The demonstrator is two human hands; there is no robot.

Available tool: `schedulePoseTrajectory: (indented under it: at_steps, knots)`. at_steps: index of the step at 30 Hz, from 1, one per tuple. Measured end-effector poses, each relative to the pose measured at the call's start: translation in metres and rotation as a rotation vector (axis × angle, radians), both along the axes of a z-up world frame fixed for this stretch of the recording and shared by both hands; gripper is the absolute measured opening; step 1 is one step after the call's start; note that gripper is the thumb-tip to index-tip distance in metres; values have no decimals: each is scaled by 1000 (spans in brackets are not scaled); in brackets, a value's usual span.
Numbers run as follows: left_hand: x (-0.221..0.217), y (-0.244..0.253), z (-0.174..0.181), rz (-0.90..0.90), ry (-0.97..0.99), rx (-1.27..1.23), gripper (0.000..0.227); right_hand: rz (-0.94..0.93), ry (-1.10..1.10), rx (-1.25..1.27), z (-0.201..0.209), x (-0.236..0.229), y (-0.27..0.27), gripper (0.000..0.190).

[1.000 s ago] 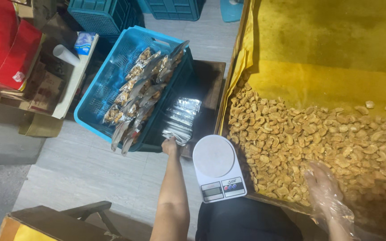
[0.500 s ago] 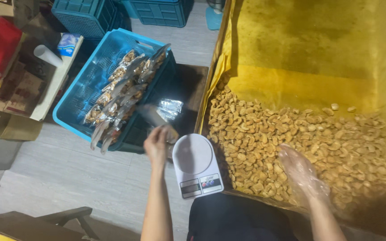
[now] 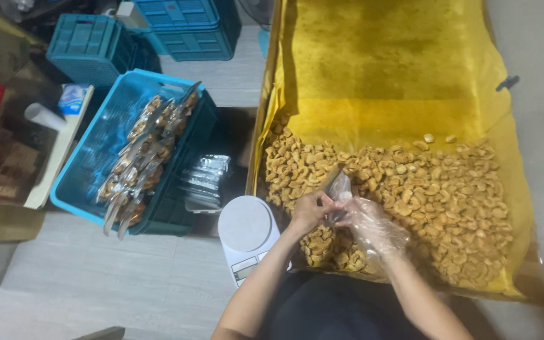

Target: The person scoops snack pieces from a large yellow-lined bin into clear plastic bags, weighs each bag on a digital scale, and places the filled bags into a blue crate. The process is repeated continuously throughout the clip.

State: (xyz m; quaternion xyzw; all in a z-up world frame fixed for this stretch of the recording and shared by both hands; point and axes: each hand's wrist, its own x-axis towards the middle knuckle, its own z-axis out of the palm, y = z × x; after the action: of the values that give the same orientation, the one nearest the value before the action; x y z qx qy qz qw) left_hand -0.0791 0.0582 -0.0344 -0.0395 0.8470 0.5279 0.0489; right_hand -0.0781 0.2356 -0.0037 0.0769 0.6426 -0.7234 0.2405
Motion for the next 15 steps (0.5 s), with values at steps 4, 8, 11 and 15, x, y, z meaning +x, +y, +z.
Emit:
schedulePoseTrajectory:
  at_steps: [4,8,11,15]
  knots:
    - [7,25,-11,11,272,-283,26,-26,142,213,-32,1,-6,26]
    - [10,43,-17,-28,384,-329,22,17,328,706,-25,-7,-6,31]
    - [12,42,-22,-39,312,-185,30,21,238,610,-7,-6,3,28]
    - [5,38,-24,-141,320,-267,18,12,135,619,4,2,4,28]
